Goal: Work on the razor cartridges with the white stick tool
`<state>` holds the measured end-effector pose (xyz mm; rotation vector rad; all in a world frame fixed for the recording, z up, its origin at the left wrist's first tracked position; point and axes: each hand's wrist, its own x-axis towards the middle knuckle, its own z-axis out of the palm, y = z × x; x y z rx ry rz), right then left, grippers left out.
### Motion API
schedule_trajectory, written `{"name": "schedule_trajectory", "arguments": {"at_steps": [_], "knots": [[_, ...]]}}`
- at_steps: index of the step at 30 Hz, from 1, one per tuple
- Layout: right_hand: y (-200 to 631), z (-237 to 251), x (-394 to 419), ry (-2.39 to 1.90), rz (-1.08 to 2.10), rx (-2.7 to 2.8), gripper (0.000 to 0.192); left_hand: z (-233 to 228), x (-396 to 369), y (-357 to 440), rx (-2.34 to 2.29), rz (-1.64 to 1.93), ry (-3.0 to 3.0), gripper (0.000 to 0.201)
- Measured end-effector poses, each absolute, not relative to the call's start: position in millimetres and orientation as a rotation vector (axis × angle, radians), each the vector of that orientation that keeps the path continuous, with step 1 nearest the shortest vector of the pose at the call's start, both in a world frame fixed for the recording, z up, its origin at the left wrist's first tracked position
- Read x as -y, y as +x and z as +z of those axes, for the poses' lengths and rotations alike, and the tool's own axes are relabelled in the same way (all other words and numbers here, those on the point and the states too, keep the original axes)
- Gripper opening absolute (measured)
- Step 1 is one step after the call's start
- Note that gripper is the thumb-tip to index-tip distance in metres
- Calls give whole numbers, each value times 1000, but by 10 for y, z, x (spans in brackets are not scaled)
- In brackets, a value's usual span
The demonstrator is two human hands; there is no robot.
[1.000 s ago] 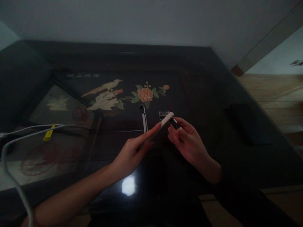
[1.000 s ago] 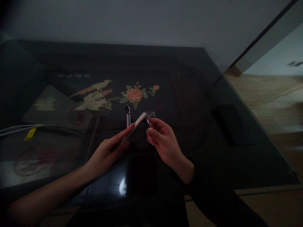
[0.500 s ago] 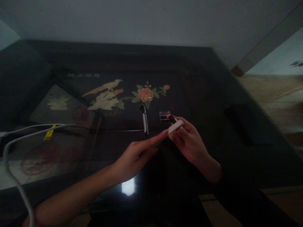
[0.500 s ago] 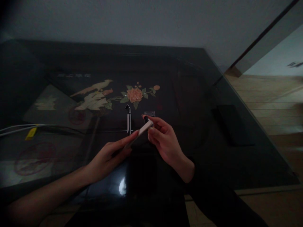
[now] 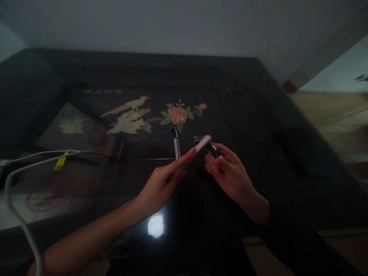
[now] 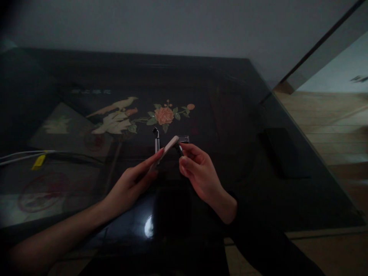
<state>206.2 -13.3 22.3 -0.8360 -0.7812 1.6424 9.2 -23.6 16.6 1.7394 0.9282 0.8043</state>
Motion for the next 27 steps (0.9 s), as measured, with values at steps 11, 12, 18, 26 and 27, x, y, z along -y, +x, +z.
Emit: {"name": "schedule_trajectory", "arguments": {"at_steps": [11, 12, 18, 26, 27], "knots": [[2070, 245, 127, -876, 1626, 763, 31, 149, 290, 105, -805, 795, 1772, 57], [2069, 245, 126, -877, 1620, 762, 33, 144, 294, 104, -789, 791, 1777, 58], [2065, 240, 108, -857, 1613, 740, 36, 147, 295, 95, -719, 777, 1806, 60], [2061, 239, 124, -829, 1651, 734, 38, 187, 275, 104, -807, 785, 1772, 54], [2060, 236, 127, -825, 1654, 737, 38, 186, 273, 103, -822, 785, 1768, 53]]}}
